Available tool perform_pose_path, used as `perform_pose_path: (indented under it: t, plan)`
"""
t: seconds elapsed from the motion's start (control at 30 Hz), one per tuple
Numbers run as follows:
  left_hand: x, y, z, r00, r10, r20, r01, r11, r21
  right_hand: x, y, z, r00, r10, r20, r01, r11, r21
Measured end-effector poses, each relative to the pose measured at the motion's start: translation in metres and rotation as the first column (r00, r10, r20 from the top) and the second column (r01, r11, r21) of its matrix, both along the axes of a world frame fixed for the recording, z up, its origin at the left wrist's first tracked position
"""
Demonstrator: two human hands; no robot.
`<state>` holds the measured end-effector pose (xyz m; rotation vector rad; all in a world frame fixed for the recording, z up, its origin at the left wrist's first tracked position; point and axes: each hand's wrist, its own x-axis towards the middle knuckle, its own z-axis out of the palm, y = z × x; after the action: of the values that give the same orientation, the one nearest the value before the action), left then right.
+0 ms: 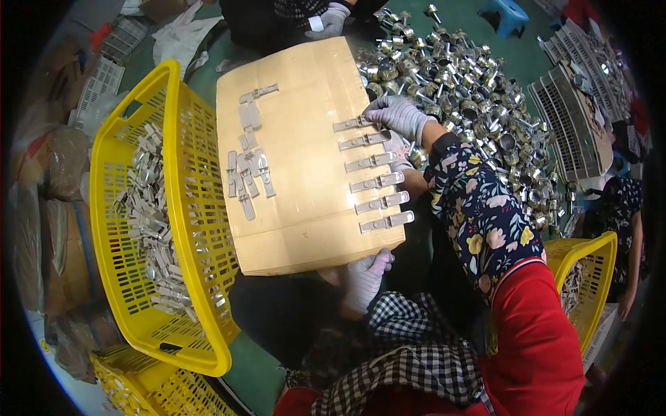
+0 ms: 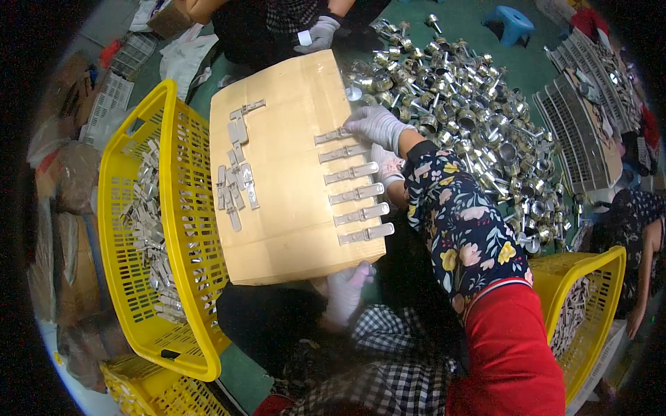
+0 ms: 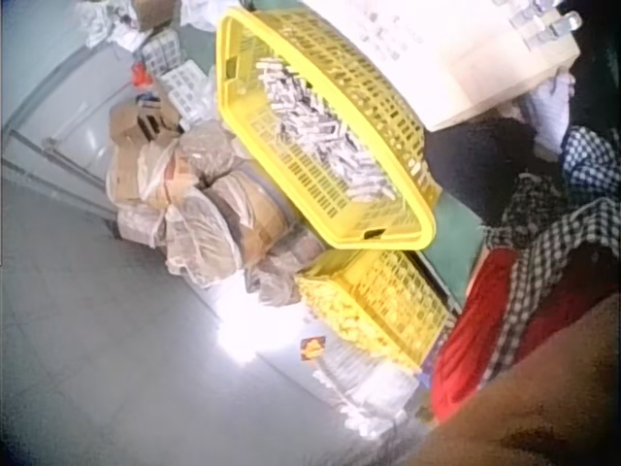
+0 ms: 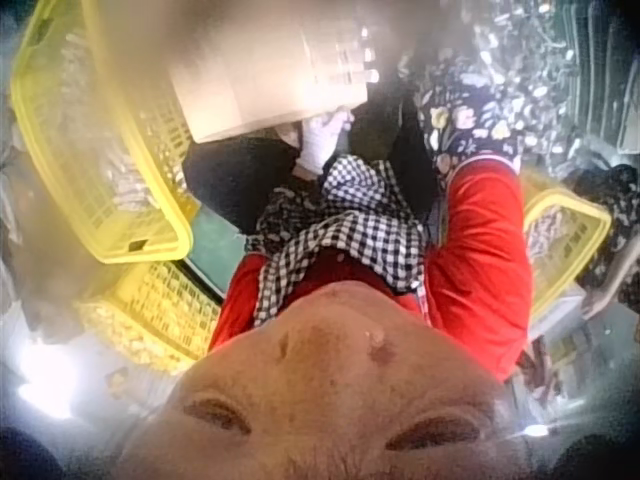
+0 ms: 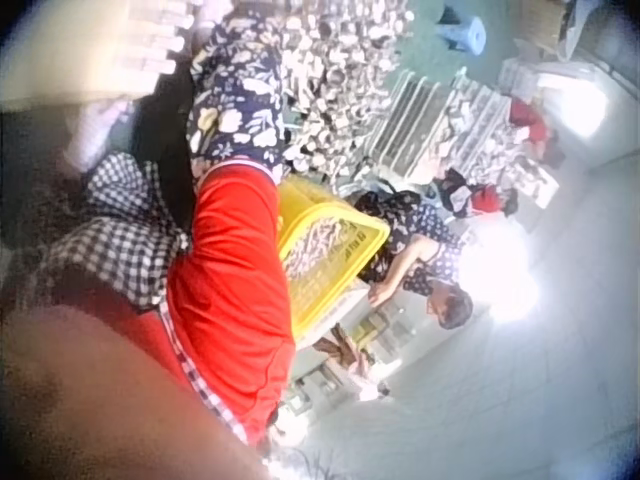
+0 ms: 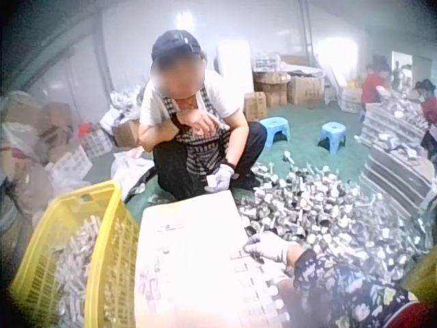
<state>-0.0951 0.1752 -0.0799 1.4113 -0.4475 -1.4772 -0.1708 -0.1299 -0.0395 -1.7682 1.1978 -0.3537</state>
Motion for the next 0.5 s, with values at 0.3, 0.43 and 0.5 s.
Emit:
perform_pose_path:
  t: [0.3,0.43,0.5]
  plan:
    - [0.002,-0.004,0.009,0.998,-0.014,0.064,0.019,0.997,-0.078,0.009,0.006,-0.008,0.987,-0.132,-0.094,0.109,0.970,-0.218]
    - [0.012,-0.001,-0.003,0.994,0.003,0.113,-0.003,1.000,0.007,0.011,0.012,0.025,0.951,-0.025,-0.307,-0.057,0.966,-0.253]
    - [0.011,-0.005,0.005,0.996,-0.002,0.089,0.002,1.000,-0.004,-0.020,-0.008,0.044,0.974,0.057,-0.218,-0.102,0.974,-0.204]
